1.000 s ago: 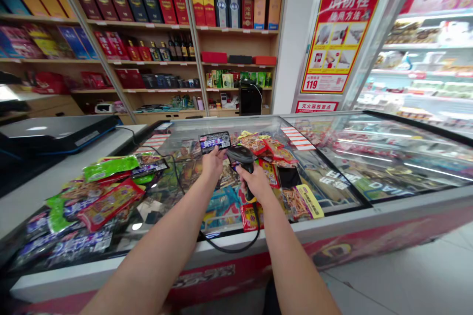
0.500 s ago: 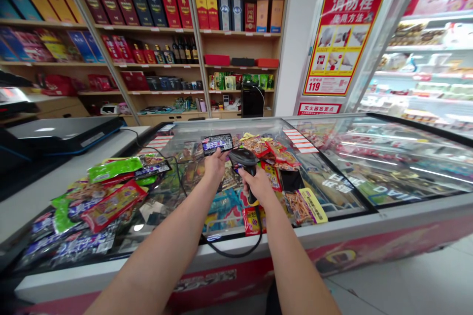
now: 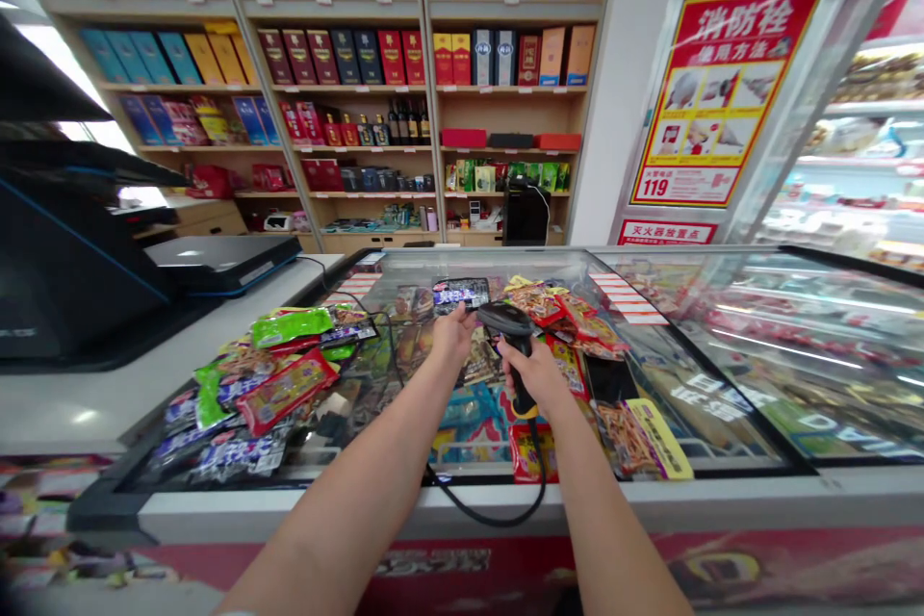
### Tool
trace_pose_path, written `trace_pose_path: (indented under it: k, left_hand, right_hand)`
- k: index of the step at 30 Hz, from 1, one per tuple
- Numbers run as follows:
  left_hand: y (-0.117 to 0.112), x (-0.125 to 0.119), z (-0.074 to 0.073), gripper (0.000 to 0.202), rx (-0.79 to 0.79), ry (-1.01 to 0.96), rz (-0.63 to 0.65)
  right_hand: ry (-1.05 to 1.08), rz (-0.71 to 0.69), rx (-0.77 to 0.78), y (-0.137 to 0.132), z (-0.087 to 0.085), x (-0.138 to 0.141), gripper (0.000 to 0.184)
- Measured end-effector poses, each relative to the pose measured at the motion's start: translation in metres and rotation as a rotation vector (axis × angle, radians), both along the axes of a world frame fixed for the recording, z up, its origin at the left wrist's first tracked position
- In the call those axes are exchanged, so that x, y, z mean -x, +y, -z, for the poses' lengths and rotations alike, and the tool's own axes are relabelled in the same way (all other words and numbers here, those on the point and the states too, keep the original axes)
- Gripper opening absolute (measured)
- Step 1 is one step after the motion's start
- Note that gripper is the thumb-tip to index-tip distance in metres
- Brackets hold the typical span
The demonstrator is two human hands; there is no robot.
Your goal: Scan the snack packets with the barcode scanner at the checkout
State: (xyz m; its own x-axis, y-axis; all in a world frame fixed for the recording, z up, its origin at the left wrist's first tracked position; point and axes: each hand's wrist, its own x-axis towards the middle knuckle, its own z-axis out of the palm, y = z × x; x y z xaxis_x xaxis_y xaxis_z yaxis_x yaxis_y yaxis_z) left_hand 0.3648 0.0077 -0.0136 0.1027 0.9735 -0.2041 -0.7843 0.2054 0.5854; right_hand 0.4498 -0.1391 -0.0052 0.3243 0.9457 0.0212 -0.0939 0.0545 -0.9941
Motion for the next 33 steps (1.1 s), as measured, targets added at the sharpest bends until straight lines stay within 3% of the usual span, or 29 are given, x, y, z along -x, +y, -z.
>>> trace_pose_path:
  k: [5,10,14,19,22,27,33]
  left_hand:
    - [0.005,0.026,-0.010,0.028,-0.032,0.033,-0.016]
    - [0.011,0.085,-0.022,0.019,-0.131,0.236,-0.116]
    - [0.017,0.153,-0.029,0.012,-0.247,0.573,-0.172]
    - [0.019,0.231,-0.042,0.014,-0.280,1.138,-0.381]
    - [0.012,0.263,-0.049,0.024,-0.281,1.531,-0.367]
    - [-0.002,0.282,-0.054,0.025,-0.372,1.993,-0.111]
    - [-0.009,0.268,-0.047,0.014,-0.452,2.350,-0.141]
  right_hand:
    - [0.018,-0.096,-0.033,0.006,-0.019,0.016,0.044]
    - [0.022,-0.179,-0.052,0.018,-0.026,0.048,0.045]
    - [0.033,-0.257,-0.048,0.027,-0.018,0.084,0.044]
    - [0.047,-0.393,-0.024,0.039,-0.012,0.134,0.042]
    - [0.087,-0.433,-0.024,0.043,-0.013,0.162,0.043]
    - [0.102,-0.465,-0.024,0.045,-0.011,0.187,0.044]
    - [0.082,-0.440,-0.004,0.048,-0.005,0.185,0.044]
